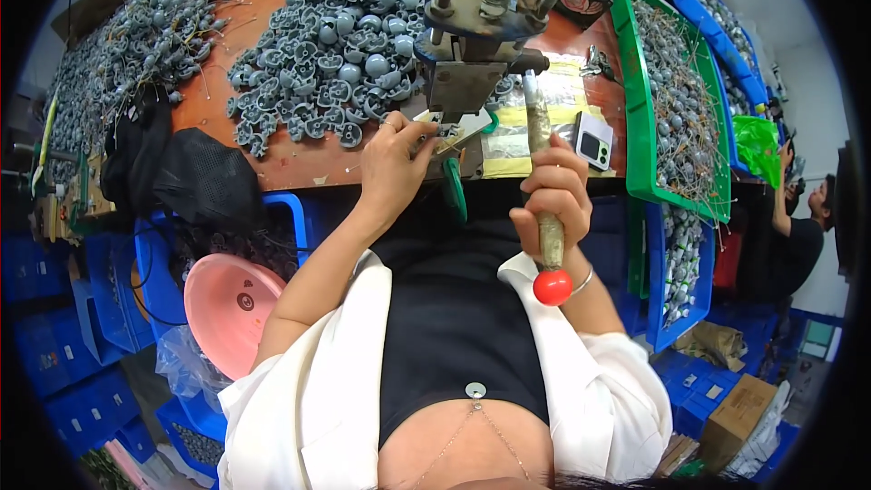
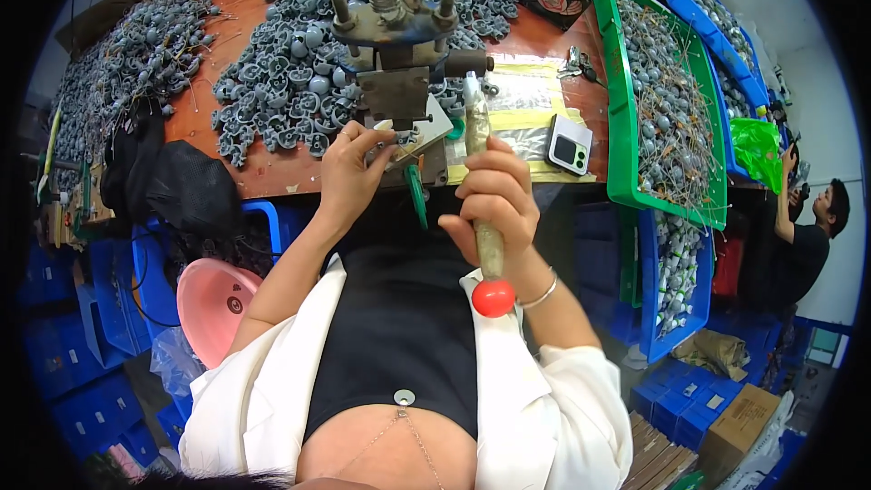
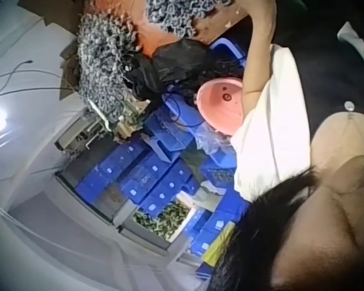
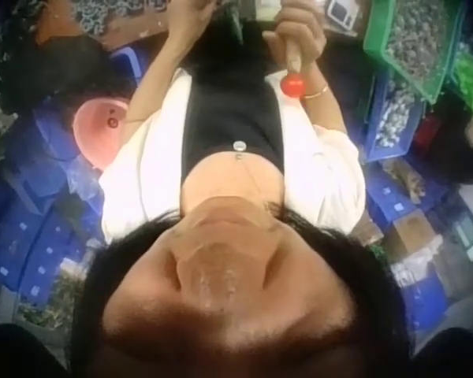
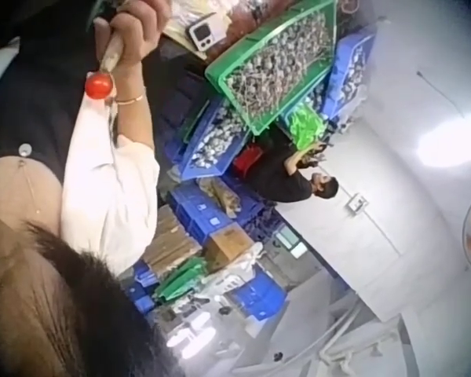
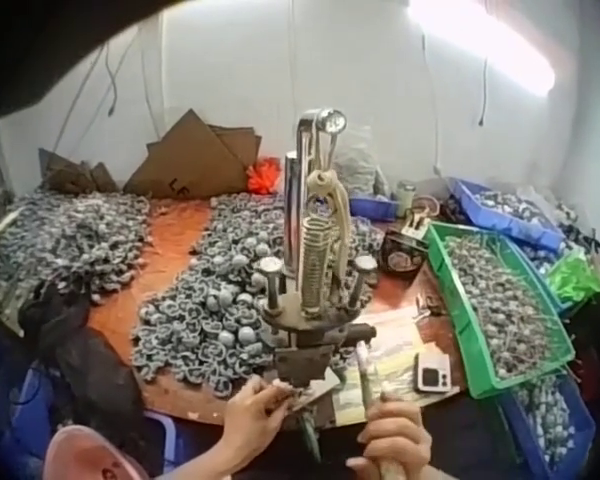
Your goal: Fitting small plastic sleeves onto metal components and using a manual press machine to secure them.
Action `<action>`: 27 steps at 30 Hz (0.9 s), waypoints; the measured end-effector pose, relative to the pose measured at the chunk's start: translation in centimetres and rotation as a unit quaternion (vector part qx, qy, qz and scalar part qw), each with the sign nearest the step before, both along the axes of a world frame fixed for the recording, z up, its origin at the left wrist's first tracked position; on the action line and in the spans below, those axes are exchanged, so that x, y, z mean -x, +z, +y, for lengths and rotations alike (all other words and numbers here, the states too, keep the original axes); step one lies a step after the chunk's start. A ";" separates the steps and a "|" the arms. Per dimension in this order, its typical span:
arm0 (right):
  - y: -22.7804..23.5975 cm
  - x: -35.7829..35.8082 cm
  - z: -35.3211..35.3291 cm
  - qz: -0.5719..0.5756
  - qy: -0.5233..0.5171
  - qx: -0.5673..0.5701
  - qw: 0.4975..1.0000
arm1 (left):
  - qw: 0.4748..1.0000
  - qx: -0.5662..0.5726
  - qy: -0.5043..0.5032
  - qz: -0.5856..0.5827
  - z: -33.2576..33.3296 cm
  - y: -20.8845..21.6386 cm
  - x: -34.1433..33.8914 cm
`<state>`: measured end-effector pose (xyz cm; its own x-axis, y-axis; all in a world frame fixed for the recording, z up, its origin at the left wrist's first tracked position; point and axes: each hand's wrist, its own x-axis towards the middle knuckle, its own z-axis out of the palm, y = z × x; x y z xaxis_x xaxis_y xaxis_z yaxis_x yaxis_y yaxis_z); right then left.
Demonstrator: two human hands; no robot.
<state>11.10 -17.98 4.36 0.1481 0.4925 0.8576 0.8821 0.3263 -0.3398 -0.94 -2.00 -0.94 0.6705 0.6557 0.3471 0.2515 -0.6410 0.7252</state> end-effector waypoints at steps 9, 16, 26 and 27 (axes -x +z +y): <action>7.0 -4.3 4.9 0.264 -0.004 -0.193 0.945 | 0.993 -0.067 -0.041 0.084 0.1 0.1 3.0; 0.5 -4.7 3.1 0.343 -0.046 0.093 0.934 | 0.750 0.596 -0.276 -0.074 -1.9 3.0 6.3; -0.4 -15.4 -4.7 0.342 -0.248 0.154 0.893 | 0.774 0.189 0.146 -0.587 30.0 11.3 9.2; -0.3 -17.2 -5.3 0.349 -0.263 0.155 0.886 | 0.774 0.182 0.147 -0.588 34.3 9.3 12.1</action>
<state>28.32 -23.28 4.07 0.8681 0.3938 0.3023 0.4239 -0.2710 -0.8642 -13.05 32.29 8.33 -0.1661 0.9177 0.3608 -0.6235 -0.3812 0.6826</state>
